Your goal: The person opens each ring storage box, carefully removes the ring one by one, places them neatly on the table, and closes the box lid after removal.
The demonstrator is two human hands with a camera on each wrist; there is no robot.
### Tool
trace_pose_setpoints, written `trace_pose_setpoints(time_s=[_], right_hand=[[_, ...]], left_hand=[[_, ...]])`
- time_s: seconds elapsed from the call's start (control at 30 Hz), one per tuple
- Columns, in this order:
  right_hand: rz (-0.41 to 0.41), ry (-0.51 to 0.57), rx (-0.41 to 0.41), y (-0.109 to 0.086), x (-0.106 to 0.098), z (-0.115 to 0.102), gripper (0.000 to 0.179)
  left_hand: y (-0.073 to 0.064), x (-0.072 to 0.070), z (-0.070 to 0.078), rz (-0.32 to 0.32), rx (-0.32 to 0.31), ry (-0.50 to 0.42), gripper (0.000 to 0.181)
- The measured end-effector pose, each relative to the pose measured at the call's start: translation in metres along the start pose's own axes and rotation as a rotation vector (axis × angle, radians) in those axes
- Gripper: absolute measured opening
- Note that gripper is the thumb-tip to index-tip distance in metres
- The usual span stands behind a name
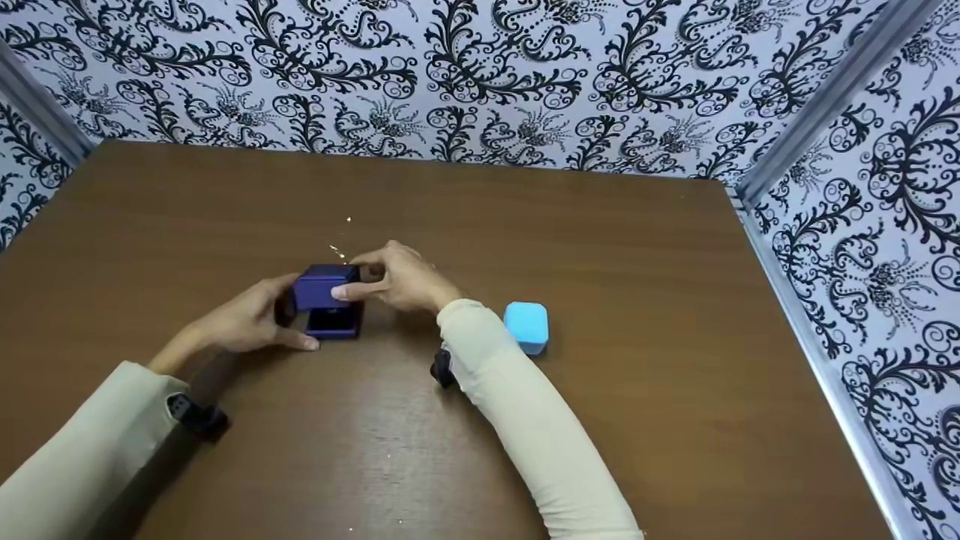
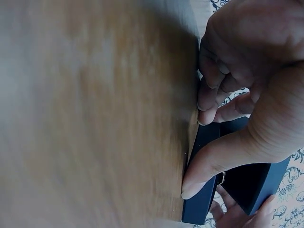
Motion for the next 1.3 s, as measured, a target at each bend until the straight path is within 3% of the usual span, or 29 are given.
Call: trace_pose_setpoints(time_s=[0.47,0.77,1.1,1.3], right_hand=[[-0.037,0.079,0.025,0.007,0.001,0.004,0.049],[-0.060,0.176,0.069,0.012,0.004,0.008,0.047],[-0.026,0.196,0.079,0.010,0.005,0.007,0.056],[0.081,0.155,0.103,0.004,0.003,0.004,0.054]], left_hand=[[0.002,0.001,-0.003,-0.010,0.008,-0.036,0.057],[0.001,0.000,-0.002,-0.013,0.017,-0.031,0.058],[0.000,0.000,-0.002,-0.005,0.013,-0.040,0.061],[0.000,0.001,-0.003,-0.006,0.010,-0.043,0.063]])
Point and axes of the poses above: each hand's wrist, its own y-axis towards the middle knuckle, its own x-axis out of the palm, z = x × y, the point moved 4 cm from there along y, towards the middle knuckle, and after that the axes turned 15 degrees about x, right-handed, at the moved point
